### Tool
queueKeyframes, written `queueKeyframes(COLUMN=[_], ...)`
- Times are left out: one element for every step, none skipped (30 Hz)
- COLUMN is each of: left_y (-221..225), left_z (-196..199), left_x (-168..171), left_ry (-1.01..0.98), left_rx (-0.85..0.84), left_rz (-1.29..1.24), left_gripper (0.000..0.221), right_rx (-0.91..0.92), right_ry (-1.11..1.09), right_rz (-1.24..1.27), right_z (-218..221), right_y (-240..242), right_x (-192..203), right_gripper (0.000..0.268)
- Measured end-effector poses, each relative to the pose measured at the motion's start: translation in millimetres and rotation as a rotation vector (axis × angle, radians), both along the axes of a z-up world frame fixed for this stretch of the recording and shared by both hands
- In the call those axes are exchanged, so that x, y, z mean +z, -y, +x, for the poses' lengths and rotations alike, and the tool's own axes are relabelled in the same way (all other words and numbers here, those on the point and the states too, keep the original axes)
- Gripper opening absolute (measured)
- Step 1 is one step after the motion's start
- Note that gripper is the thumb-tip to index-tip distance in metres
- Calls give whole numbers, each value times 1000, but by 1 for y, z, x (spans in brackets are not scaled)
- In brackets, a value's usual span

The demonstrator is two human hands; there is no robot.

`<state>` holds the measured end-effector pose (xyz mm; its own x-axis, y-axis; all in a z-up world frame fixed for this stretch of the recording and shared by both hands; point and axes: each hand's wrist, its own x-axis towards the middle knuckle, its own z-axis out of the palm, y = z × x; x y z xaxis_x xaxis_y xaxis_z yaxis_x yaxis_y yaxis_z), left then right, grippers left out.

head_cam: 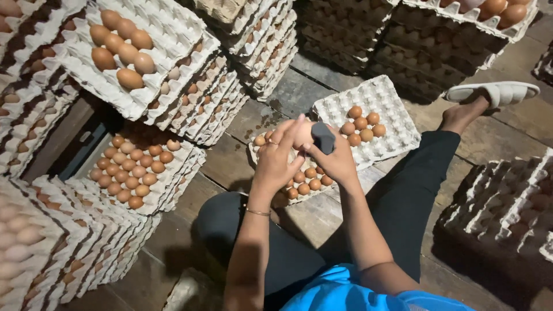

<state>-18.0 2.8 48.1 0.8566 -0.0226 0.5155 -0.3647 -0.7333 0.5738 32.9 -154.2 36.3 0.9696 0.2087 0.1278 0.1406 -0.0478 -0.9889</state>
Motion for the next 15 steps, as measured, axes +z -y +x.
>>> queueKeyframes(left_y=[1, 3, 5, 7, 9, 12, 11, 11, 11, 10, 9, 7, 3, -1, -5], left_z=[0, -1, -1, 1, 3, 6, 6, 4, 3, 2, 2, 0, 1, 2, 3], left_x=[7, 14, 20, 12, 5, -3, 4, 10, 15, 21, 26, 32, 23, 15, 6], left_ry=[-3, -16, -29, -35, -87, -135, -136, -242, -347, -349, -408, -472, -479, -477, -476], left_rx=[-6, -66, -127, -130, -159, -193, -201, -172, -142, -147, -118, -87, -89, -55, -20], left_rz=[-1, 5, 11, 11, 47, 82, 81, 101, 122, 118, 97, 76, 74, 120, 166], left_gripper=[81, 78, 76, 76, 76, 75, 75, 71, 67, 67, 71, 75, 75, 72, 70], right_rx=[-6, 19, 44, 42, 91, 135, 127, 120, 113, 109, 87, 68, 67, -37, -141], right_ry=[-3, -13, -24, -30, -64, -94, -95, -88, -81, -84, -48, -17, -24, -89, -154], right_rz=[-1, 3, 7, 8, 36, 61, 60, -47, -154, -158, -193, -227, -229, -368, -507], right_z=[4, 8, 11, 14, 17, 22, 31, 38, 45, 60, 74, 87, 100, 111, 123], right_y=[4, 9, 15, 19, 23, 28, 31, 35, 40, 49, 57, 66, 74, 82, 91], right_x=[-11, -23, -34, -46, -57, -68, -76, -85, -94, -115, -136, -158, -174, -190, -207], right_gripper=[45, 46, 47, 47, 45, 44, 44, 50, 55, 55, 56, 57, 57, 58, 59])
